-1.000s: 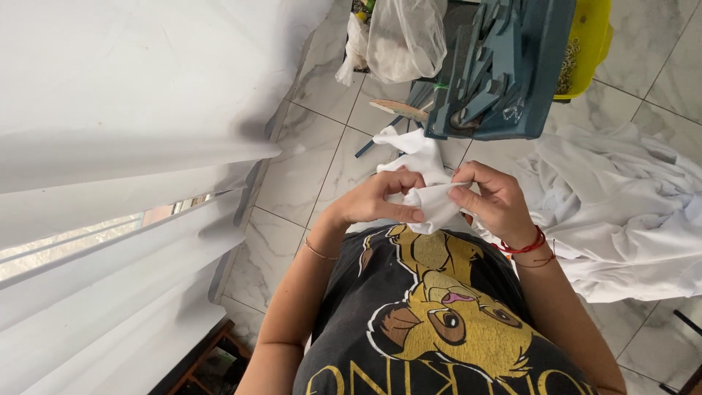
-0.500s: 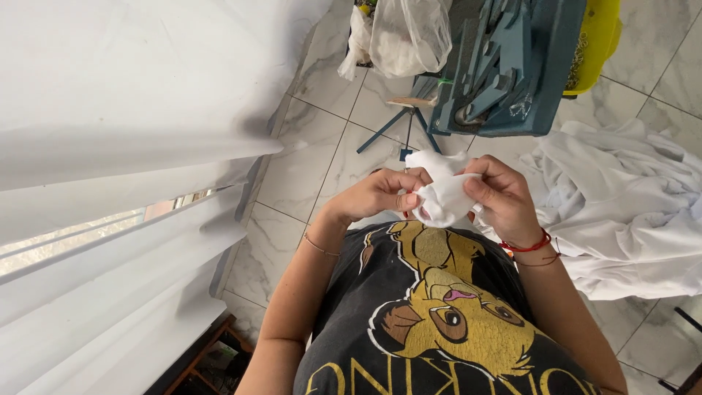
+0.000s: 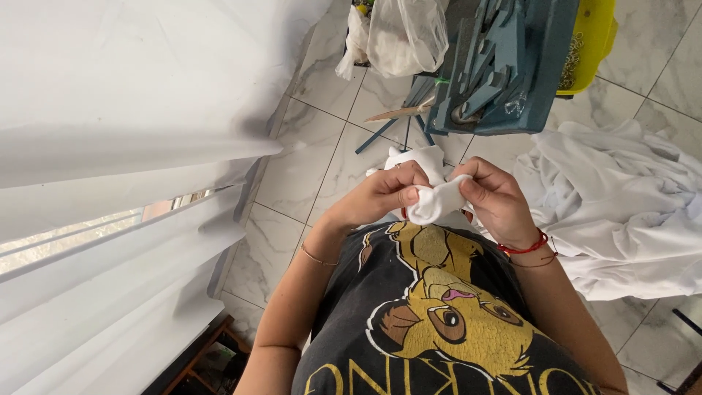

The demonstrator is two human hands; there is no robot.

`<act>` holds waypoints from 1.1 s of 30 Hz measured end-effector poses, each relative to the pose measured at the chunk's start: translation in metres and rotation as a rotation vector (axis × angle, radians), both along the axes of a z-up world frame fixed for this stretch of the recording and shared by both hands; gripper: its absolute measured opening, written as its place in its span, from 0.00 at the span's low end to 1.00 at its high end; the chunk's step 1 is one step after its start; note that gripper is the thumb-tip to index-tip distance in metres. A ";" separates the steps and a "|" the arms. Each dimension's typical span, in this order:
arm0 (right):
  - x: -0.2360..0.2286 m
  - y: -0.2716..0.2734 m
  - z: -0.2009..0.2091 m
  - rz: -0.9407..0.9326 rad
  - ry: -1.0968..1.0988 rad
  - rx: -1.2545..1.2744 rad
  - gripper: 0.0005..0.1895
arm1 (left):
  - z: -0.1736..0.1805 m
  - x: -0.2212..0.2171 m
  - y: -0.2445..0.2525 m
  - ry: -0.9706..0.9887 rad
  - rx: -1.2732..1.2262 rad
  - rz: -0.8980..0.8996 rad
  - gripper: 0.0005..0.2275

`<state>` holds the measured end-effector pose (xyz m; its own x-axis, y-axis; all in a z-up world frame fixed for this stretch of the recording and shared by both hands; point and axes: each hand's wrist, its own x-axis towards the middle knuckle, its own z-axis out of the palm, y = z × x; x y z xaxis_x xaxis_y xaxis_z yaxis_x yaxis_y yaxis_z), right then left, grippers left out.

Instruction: Attaching metal snaps to fabric garments using a manual snap press machine

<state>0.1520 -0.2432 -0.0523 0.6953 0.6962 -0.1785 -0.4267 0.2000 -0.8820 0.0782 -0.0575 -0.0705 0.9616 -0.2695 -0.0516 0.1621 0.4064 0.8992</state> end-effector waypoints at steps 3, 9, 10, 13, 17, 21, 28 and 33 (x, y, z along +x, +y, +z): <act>0.004 -0.003 -0.012 0.054 -0.028 -0.024 0.08 | -0.007 -0.004 -0.003 0.085 -0.287 0.002 0.16; 0.001 0.013 0.017 0.157 -0.102 0.013 0.07 | 0.018 0.000 -0.006 0.286 -0.474 -0.193 0.24; 0.002 0.013 0.022 0.158 -0.105 0.015 0.07 | 0.019 0.003 -0.002 0.283 -0.472 -0.192 0.24; 0.004 0.010 0.032 0.143 -0.155 -0.064 0.07 | 0.014 0.004 0.006 0.289 -0.090 -0.237 0.20; 0.011 0.005 0.037 0.178 -0.322 -0.206 0.05 | 0.024 0.006 0.007 0.165 0.189 -0.239 0.16; 0.016 -0.004 0.029 0.152 -0.373 -0.306 0.04 | 0.048 0.015 0.005 0.081 0.260 -0.002 0.09; 0.022 0.012 0.020 0.026 -0.375 -0.429 0.04 | -0.004 0.028 -0.003 -0.011 0.397 0.187 0.08; 0.030 0.017 -0.018 -0.150 -0.436 -0.504 0.07 | -0.056 0.044 -0.007 0.018 0.647 0.303 0.11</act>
